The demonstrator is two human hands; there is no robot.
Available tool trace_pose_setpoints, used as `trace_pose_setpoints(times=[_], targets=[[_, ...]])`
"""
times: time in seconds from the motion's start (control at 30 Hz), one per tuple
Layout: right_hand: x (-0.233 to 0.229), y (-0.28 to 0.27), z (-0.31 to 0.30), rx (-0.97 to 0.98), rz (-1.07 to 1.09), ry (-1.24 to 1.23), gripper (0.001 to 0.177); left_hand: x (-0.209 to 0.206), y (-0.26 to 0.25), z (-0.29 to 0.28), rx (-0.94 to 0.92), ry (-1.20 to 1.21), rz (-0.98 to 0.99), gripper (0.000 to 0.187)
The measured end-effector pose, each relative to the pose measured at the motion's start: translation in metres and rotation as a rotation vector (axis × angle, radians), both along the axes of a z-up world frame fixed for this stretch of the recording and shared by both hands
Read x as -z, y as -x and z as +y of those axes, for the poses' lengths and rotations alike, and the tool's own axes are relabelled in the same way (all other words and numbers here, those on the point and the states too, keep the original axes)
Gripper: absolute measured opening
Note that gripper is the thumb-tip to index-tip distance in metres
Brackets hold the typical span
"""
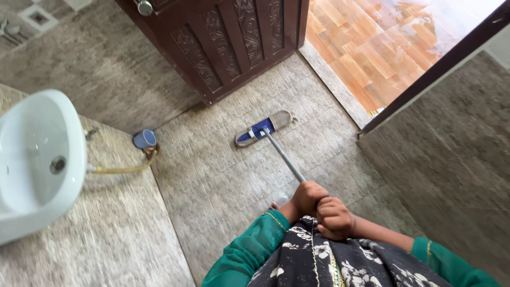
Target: The person cleans the tiled floor of a bathroom by hand using a mop.
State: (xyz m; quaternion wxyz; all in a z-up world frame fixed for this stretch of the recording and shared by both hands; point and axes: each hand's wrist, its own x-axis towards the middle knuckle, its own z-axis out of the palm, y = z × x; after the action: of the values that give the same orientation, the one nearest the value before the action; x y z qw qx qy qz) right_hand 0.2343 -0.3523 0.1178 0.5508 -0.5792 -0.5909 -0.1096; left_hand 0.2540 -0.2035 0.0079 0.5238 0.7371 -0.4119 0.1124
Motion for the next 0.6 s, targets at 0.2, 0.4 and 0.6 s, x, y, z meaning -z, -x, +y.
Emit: trace_pose_setpoints(times=[0.2,0.4,0.6], targets=[[0.075,-0.031,0.03,0.163,-0.057,0.569,0.024,0.085,-0.052,0.058,0.025,-0.327,0.017,0.016],[0.161,0.022,0.02,0.289,-0.241,0.927,0.019,0.137,-0.014,0.063,-0.052,-0.641,-0.041,0.016],[0.147,0.058,-0.002,0.343,-0.288,0.905,0.018,0.107,0.031,0.044,-0.103,-0.714,0.052,0.015]])
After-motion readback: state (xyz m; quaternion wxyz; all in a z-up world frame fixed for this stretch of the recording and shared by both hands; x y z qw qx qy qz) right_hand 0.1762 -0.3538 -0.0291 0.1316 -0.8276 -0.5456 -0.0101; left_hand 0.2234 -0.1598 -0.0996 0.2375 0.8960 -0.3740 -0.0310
